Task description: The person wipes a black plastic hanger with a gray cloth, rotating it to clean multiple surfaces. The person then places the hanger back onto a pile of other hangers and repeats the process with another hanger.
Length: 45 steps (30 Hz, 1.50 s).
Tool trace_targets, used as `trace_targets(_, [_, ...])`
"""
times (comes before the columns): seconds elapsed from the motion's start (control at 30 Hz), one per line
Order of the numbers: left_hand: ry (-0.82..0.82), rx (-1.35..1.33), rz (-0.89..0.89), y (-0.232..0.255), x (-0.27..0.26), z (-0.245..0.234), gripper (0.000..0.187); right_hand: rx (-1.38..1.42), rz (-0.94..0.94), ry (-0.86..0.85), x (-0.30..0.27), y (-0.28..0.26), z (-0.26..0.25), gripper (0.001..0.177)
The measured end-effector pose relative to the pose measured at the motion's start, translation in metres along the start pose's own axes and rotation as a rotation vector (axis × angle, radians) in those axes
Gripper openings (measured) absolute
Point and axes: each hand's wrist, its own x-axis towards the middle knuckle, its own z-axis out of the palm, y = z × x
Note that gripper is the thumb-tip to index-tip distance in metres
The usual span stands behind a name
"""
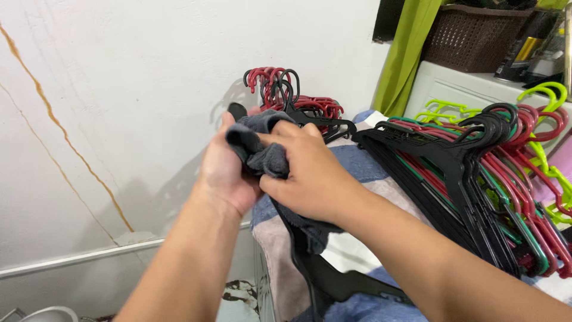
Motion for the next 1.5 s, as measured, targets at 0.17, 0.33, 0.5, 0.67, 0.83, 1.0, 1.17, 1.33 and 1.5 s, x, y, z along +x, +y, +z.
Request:
trace_targets(0.17, [0.087,0.015,0.123,0.032,0.015,-0.014,0.052,0.014,0.042,-0.136,-0.041,-0.015,-0.011,0.052])
trace_targets(0.33, [0.125,0.068,0.105,0.037,0.014,-0.012,0.05,0.109,0.007,-0.097,-0.074,-0.02,-0.002,0.066])
trace_targets(0.5, [-0.051,0.217,0.012,-0.006,-0.013,-0.005,0.056,0.244,0.123,-0.029,-0.054,0.009,0.015,0.077])
trace_targets(0.67, [-0.15,0.026,-0.088,-0.04,-0.028,-0.011,0.064,0.47,0.088,-0.021,-0.052,0.014,0.017,0.068])
trace_targets(0.83, [-0.007,0.103,0.012,-0.022,-0.001,-0.014,0.068,0.079,-0.008,-0.012,-0.071,-0.023,-0.004,0.062])
trace_targets(1.0, [0.008,0.107,0.144,-0.023,0.008,-0.015,0.065,0.003,0.035,-0.046,-0.078,-0.036,-0.012,0.062])
trace_targets(1.17, [0.024,0.001,0.107,-0.035,0.007,-0.007,0.058,-0.048,0.042,0.001,-0.073,-0.021,-0.004,0.06])
trace_targets(1.33, [0.246,-0.078,0.208,0.0,0.006,-0.021,0.058,-0.107,0.131,-0.052,-0.089,-0.013,-0.017,0.062])
trace_targets(1.5, [0.179,-0.073,0.27,-0.008,0.004,-0.019,0.064,-0.053,0.046,-0.035,-0.087,-0.024,-0.017,0.068])
